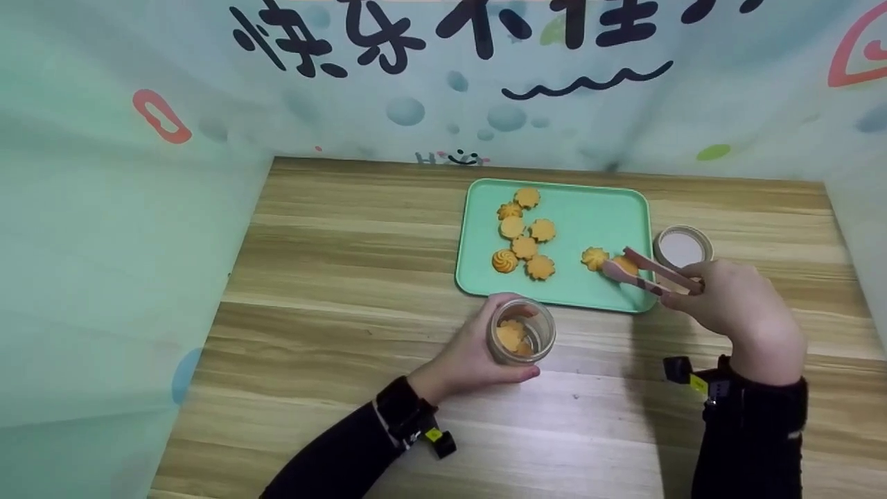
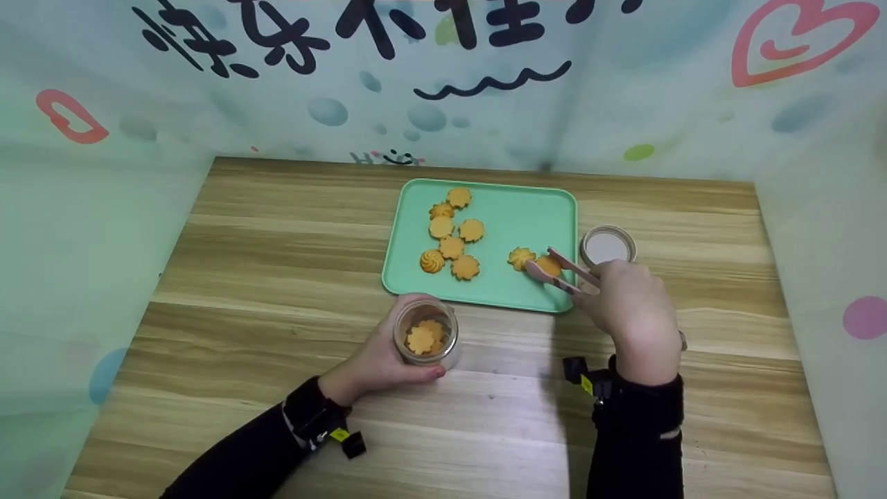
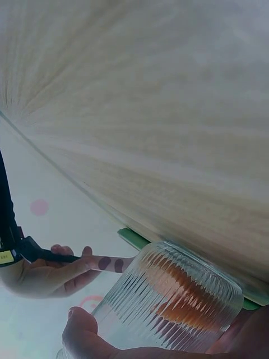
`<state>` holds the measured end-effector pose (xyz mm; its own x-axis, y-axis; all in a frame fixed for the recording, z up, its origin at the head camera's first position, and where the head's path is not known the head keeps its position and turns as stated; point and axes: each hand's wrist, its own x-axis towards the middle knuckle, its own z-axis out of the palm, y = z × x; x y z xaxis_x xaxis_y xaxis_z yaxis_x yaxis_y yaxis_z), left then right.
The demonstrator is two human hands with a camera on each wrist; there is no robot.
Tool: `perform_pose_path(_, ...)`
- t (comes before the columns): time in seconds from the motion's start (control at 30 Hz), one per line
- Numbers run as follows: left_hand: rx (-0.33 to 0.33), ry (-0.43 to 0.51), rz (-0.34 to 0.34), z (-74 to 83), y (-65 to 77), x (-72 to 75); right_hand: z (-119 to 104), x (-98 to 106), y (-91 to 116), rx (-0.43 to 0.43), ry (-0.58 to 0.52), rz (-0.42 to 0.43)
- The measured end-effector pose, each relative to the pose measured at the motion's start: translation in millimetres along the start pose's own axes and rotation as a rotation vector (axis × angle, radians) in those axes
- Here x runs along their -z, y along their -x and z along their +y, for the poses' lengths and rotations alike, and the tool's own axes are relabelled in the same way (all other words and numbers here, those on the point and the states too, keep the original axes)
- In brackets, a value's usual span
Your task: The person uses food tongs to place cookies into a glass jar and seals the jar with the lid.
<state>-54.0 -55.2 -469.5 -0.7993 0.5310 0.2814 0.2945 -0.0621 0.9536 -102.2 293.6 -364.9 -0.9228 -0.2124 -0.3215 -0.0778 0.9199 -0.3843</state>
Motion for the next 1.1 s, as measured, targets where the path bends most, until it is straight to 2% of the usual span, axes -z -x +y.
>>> perform_pose_path(0.2,0.009,-0.001,0.000,2.3,-0.7,-0.2,-1,1,0,0.057,0.007,0.057)
perform_pose_path(0.4,0.016,0.004,-0.010,0.8,0.1,0.3,-13,2,6,0.163,-0.030,0.226)
perform_pose_path(0.5,0.007,0.003,-0.006,-2.1,-0.3,0.4,-24,2,10,0.244,-0.071,0.314)
perform_pose_path(0.57,0.000,0.011,0.001,-7.1,-0.1,-0.3,-31,3,13,0.357,-0.104,0.356)
perform_pose_path(0.7,0.020,0.020,0.004,-22.8,0.7,-2.0,-46,2,19,0.629,-0.122,0.357)
perform_pose_path(0.77,0.046,0.002,0.010,-30.2,1.7,-2.5,-53,0,21,0.723,-0.119,0.331)
perform_pose_path(0.83,0.073,-0.029,0.015,-32.2,2.7,-2.4,-59,-1,24,0.760,-0.107,0.312)
perform_pose_path(0.97,0.103,-0.073,0.024,-31.9,4.8,-1.9,-66,-3,32,0.778,-0.082,0.292)
perform_pose_path(1.1,0.110,-0.065,0.015,-30.8,5.3,-1.7,-69,-2,38,0.786,-0.055,0.295)
